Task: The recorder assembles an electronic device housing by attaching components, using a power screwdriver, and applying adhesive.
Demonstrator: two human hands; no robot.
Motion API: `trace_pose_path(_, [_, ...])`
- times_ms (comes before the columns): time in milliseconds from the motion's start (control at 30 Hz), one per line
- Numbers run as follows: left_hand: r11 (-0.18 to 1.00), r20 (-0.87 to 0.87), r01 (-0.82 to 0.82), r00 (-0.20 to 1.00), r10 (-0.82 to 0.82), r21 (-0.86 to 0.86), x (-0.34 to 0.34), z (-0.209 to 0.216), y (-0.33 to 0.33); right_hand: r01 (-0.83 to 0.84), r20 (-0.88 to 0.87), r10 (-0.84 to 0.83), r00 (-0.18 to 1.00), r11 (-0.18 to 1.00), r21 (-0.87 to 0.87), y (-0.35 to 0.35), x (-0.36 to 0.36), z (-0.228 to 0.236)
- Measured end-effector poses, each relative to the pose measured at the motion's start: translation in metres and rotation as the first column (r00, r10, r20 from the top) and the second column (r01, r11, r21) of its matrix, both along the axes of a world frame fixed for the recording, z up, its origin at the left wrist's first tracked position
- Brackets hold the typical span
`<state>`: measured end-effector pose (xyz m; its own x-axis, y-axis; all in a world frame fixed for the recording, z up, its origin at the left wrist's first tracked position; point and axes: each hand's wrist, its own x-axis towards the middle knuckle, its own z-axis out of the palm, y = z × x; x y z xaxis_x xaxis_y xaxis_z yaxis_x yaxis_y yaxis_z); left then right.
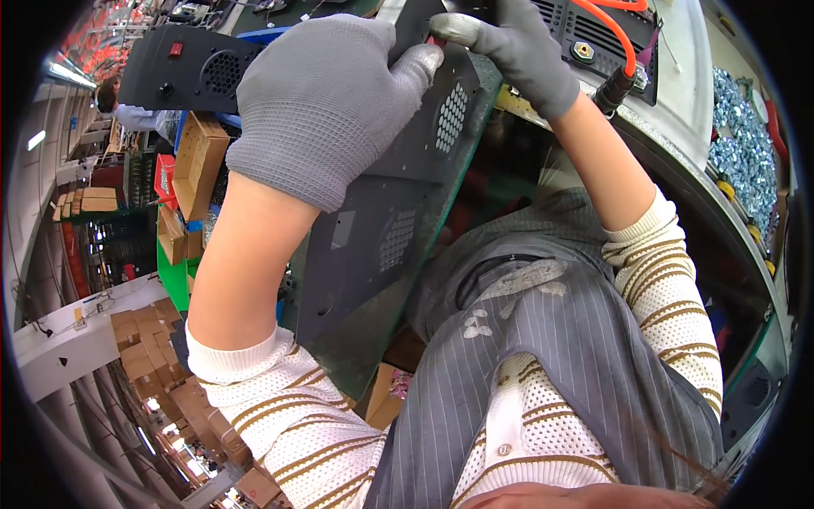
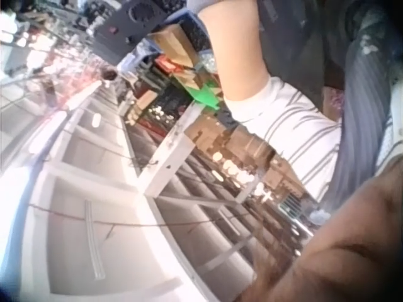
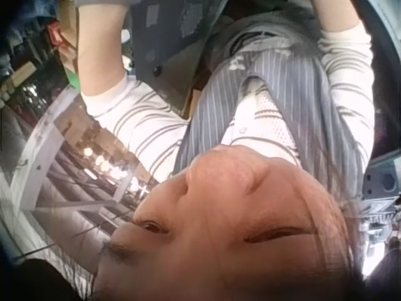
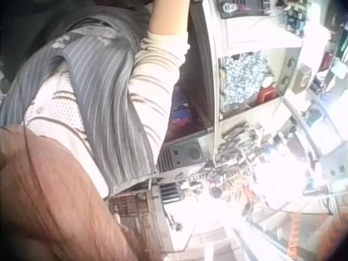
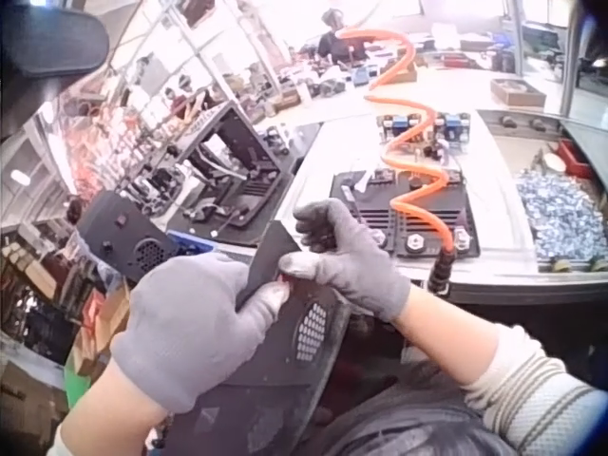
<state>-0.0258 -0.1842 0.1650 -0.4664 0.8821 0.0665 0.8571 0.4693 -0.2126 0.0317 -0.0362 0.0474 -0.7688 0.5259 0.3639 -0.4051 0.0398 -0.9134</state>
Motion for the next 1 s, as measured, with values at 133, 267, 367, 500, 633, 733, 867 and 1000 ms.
trace_pose_path(133, [0.997, 0.138, -0.071, 0.988, 0.069, 0.010, 0.007, 0.005, 0.005, -0.650, -0.110, 0.641, 0.759, 0.740, -0.170, 0.012, -0.020, -0.020])
trace_pose_path(267, [0.990, 0.206, -0.140, 0.969, 0.137, -0.002, 0.004, 0.005, 0.002, -0.652, -0.204, 0.625, 0.754, 0.674, -0.346, -0.001, -0.024, -0.026])
trace_pose_path(367, [0.989, 0.109, -0.132, 0.985, 0.138, -0.061, 0.003, 0.005, 0.004, -0.574, -0.099, 0.583, 0.806, 0.731, -0.369, -0.003, -0.025, -0.023])
trace_pose_path(500, [0.990, 0.394, -0.125, 0.915, 0.087, 0.071, -0.005, 0.002, 0.007, -0.535, -0.103, 0.538, 0.837, 0.763, -0.363, 0.004, -0.016, -0.026])
trace_pose_path(633, [0.977, 0.496, -0.183, 0.862, 0.106, 0.109, -0.026, 0.018, -0.022, -0.389, -0.224, 0.320, 0.921, 0.801, -0.455, 0.004, -0.004, -0.054])
trace_pose_path(733, [0.893, 0.679, -0.272, 0.732, -0.050, 0.358, -0.046, 0.001, -0.040, -0.275, -0.113, 0.251, 0.962, 0.862, -0.426, 0.008, 0.030, -0.068])
trace_pose_path(867, [0.746, 0.685, -0.419, 0.725, -0.069, 0.518, -0.032, 0.014, -0.034, -0.225, 0.072, 0.252, 0.965, 0.937, -0.266, -0.007, 0.041, -0.061])
trace_pose_path(1000, [0.649, 0.814, -0.498, 0.432, -0.388, 0.574, -0.032, 0.045, -0.038, -0.163, 0.168, 0.179, 0.969, 0.981, -0.103, 0.002, 0.039, -0.065])
